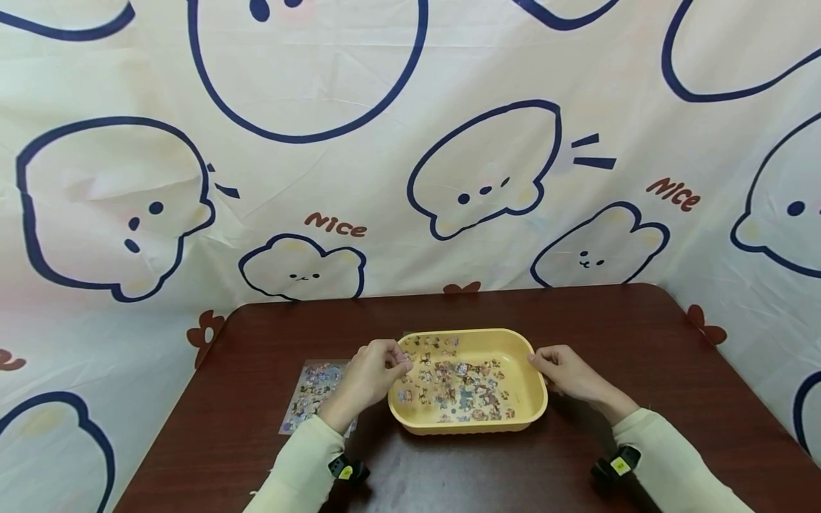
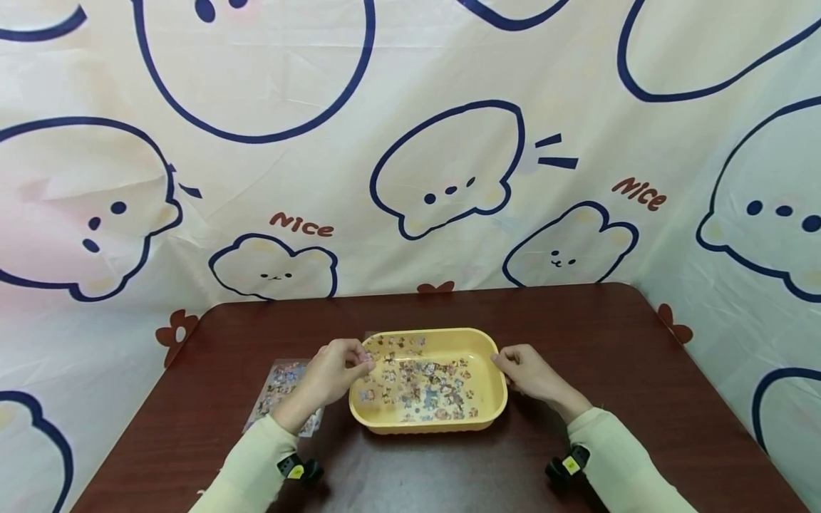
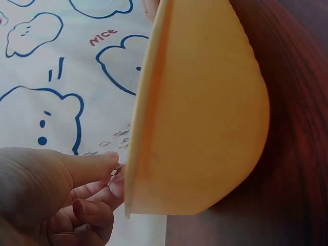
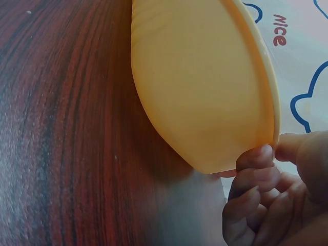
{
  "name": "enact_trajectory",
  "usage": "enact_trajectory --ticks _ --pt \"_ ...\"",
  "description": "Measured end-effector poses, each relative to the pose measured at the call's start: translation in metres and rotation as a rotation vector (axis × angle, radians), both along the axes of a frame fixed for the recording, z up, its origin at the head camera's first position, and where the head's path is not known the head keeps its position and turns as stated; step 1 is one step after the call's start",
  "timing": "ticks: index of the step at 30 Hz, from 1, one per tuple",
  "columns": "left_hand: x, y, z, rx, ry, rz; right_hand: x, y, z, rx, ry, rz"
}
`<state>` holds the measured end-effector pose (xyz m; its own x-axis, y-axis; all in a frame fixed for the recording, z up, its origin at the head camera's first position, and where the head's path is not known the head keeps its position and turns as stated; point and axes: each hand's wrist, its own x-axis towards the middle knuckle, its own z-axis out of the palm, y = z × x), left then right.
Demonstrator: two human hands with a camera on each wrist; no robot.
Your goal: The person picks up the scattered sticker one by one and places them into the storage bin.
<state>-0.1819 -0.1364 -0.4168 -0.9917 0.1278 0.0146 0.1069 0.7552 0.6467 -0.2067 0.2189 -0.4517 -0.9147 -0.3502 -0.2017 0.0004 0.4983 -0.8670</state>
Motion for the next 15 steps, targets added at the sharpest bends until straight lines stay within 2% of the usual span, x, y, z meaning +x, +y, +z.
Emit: enact_trajectory --ticks 7,15 --pt "0.0020 0.0066 -0.0029 -0.033 0.008 -0.023 0.0004 -0.0009 -0.0002 0.009 -0.003 -0.015" --pt "0.0059 0.0108 -0.0036 -0.126 0.058 -0.021 -0.0002 -0.0012 0.0004 0.006 -0.002 -0.003"
